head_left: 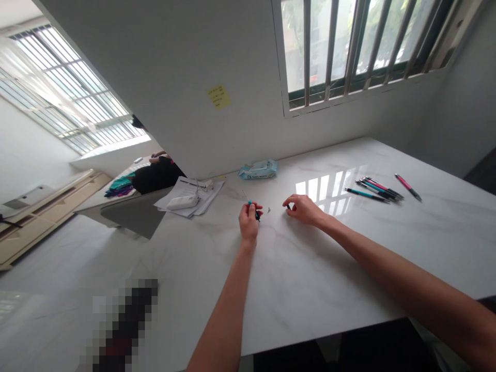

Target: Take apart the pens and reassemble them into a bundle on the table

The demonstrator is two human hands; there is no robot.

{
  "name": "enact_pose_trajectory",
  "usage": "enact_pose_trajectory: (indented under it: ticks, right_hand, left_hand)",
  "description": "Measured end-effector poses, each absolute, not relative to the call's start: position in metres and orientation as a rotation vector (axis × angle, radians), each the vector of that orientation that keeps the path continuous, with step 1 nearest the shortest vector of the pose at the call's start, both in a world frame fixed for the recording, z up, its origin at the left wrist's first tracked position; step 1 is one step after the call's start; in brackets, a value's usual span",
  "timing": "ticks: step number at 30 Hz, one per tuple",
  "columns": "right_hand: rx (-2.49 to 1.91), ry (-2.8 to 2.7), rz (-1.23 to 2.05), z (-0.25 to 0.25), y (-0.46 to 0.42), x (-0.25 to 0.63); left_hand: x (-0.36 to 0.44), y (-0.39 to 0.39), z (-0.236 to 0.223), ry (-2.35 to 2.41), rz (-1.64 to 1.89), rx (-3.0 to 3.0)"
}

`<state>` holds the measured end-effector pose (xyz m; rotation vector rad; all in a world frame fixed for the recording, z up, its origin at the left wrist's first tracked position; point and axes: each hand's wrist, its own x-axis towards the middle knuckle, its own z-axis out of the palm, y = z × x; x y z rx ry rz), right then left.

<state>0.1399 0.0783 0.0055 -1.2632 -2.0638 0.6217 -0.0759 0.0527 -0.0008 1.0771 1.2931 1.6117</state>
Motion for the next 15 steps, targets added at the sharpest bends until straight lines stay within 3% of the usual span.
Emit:
enact_pose_trajectory:
  ticks: [4, 10, 15]
  right_hand:
    - [-1.253, -2.243, 0.538, -0.005, 0.077, 0.141]
    - [-1.171, -2.262, 0.879, 0.001, 0.083, 0.162]
    - [-1.065, -2.151, 0.861, -0.003, 0.093, 0.145]
  left_hand:
    - [-0.085, 0.055, -0.001, 1.292, 1.622, 1.032]
    - [-0.079, 0.054, -0.002, 1.269, 1.595, 1.058]
    - [-0.076, 0.053, -0.002, 1.261, 1.592, 1.102]
